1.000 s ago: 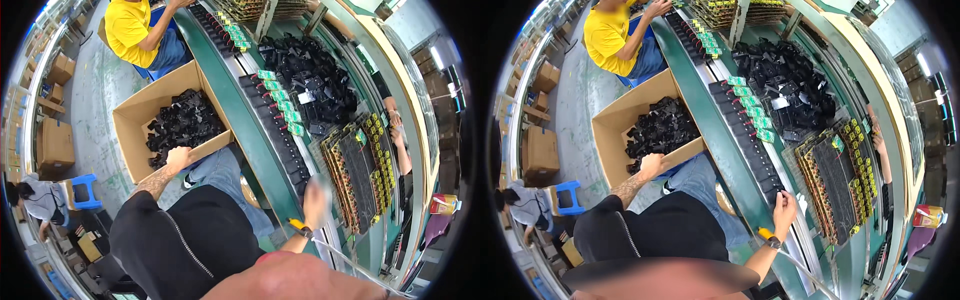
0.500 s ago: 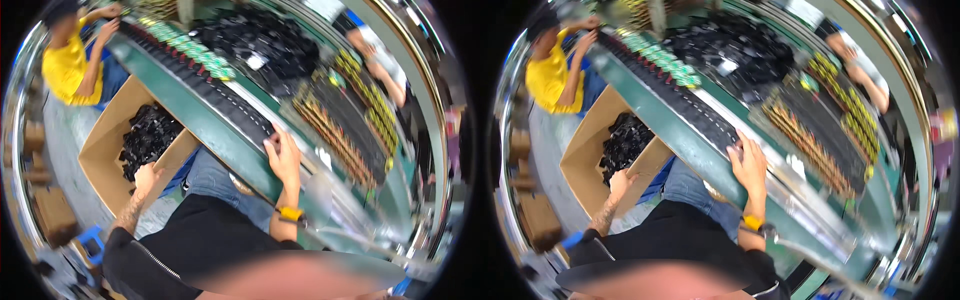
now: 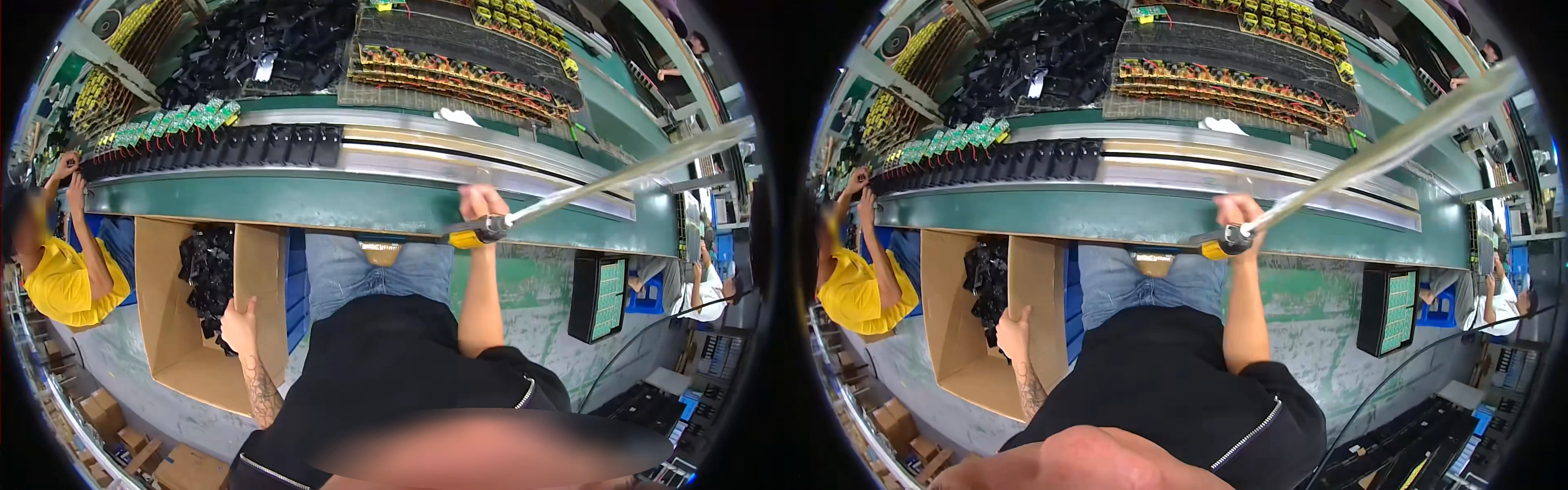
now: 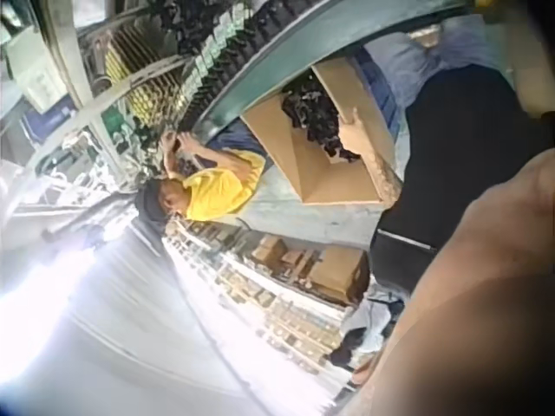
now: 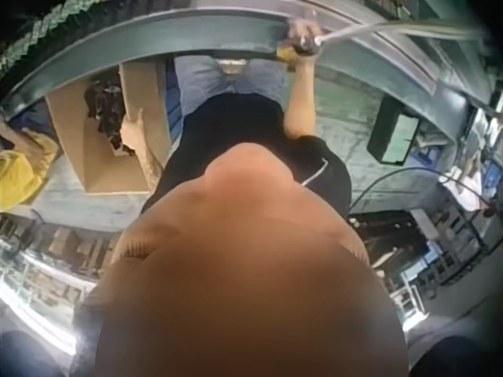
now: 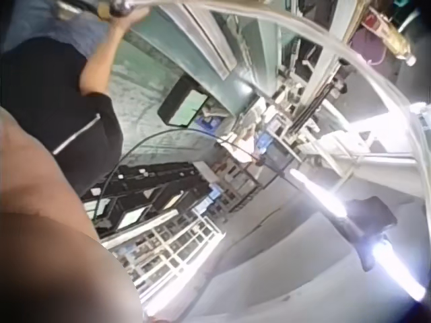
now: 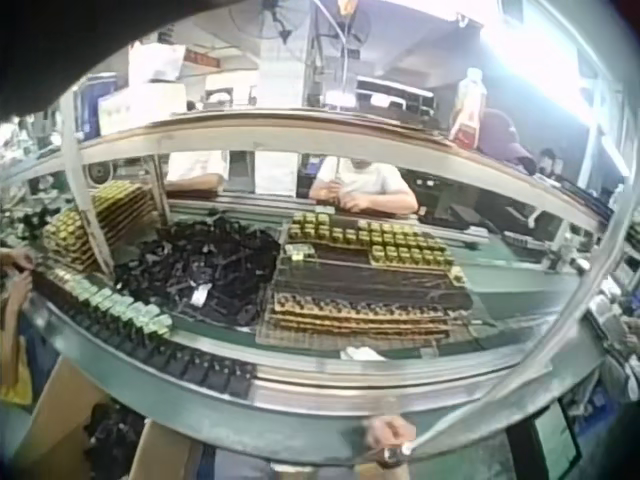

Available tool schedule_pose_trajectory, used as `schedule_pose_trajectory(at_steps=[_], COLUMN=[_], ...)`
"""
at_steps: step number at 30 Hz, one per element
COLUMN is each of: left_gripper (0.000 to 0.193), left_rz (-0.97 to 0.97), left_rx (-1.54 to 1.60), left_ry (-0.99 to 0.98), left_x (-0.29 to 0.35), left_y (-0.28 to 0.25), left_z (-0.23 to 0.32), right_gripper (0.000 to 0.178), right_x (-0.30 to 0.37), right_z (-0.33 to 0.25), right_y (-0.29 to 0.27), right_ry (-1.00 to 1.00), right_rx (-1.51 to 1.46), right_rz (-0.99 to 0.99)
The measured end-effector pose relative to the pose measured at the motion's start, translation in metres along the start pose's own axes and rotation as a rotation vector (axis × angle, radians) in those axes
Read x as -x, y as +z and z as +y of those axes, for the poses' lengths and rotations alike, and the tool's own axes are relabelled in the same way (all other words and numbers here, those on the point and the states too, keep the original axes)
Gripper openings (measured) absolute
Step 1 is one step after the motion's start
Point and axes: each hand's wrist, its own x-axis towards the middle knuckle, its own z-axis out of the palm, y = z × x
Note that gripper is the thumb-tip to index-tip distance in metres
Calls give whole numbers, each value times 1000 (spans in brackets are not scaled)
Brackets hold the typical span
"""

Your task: Assembling circuit boards into black component housings and securing them using an electric screwdriver.

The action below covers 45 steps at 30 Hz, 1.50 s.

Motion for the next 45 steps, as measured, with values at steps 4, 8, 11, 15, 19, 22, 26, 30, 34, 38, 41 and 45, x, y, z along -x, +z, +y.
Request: schedule_pose_trajectory(at_steps=[4,8,11,15,19,22,26,30,34,38,41,45], left_gripper=[54,55,67,65,64,63,69,103,108,94,87,83], left_rz=[-282,-849,-964,-808,-835,-884,-494,-58,-253,-207,-214,-227], left_rx=[449,1172,897,1041,1065,1053,531,-168,-214,-119,-44,-31], left_ry=[115,98,173,-29,15,105,363,420,407,481,442,404], left_x=[-6,-49,-78,-37,-35,-53,-129,-204,-241,-230,-227,-231], left_y=[-9,3,27,48,62,65,65,117,143,159,165,169], left_z=[-11,-79,-77,-69,-76,-76,-61,-78,-85,-82,-85,-87], right_gripper=[5,14,15,24,24,27,33,35,31,22,23,28], right_x=[66,79,105,103,76,55,30,41,61,105,107,84], right_z=[16,5,32,67,91,118,166,161,113,129,129,98], right_y=[-69,-85,-85,-90,-93,-105,-122,-130,-108,-120,-107,-87], right_ry=[204,433,327,448,609,609,357,-106,338,517,431,356], right_rx=[-105,583,1183,1254,1328,1365,1426,1476,1358,1046,1172,1581], right_rz=[318,-323,-478,-393,-376,-510,-624,-706,-586,-146,-128,-398])
